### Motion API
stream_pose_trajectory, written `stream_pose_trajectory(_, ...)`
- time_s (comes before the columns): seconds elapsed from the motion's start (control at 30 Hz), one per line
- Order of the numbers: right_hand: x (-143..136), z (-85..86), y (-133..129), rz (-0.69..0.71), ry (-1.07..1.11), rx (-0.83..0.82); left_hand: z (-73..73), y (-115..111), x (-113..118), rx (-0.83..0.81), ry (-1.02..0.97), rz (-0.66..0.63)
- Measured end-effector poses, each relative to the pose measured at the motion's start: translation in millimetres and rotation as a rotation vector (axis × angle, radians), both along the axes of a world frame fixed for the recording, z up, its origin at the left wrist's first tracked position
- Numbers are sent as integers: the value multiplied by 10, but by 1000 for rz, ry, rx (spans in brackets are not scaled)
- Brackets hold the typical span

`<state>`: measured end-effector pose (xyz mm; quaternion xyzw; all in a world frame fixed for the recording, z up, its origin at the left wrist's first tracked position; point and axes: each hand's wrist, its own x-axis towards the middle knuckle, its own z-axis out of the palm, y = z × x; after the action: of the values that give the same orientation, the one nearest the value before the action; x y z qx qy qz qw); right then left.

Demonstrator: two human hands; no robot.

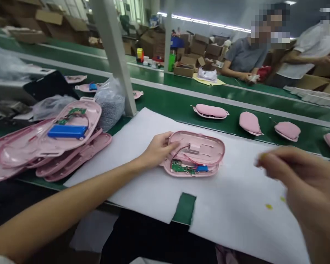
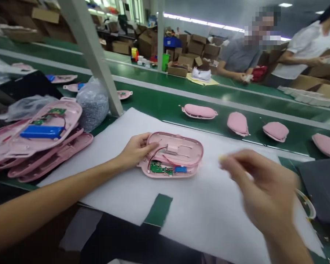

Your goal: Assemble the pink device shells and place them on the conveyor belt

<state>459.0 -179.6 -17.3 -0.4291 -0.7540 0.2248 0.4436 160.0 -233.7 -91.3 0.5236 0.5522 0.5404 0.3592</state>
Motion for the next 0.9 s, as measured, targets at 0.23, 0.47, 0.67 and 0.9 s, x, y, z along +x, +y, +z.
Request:
stream_pose_trajectory(0.23,-1403,-16,312,501,-823,444,-65,59,37,96,-9,-95)
stream_pose_trajectory(0.47,-1474,-82,242,295,-910,530,-66,-18,24,122,51,-75)
stream_pose_trajectory(0.67,-1335,-44,513,213,-751,279,-39,-31,-8,42,106,6)
stream_pose_trajectory(0.9,-810,-91,177,320,-309,382,188,-107,2,-11,200,-41)
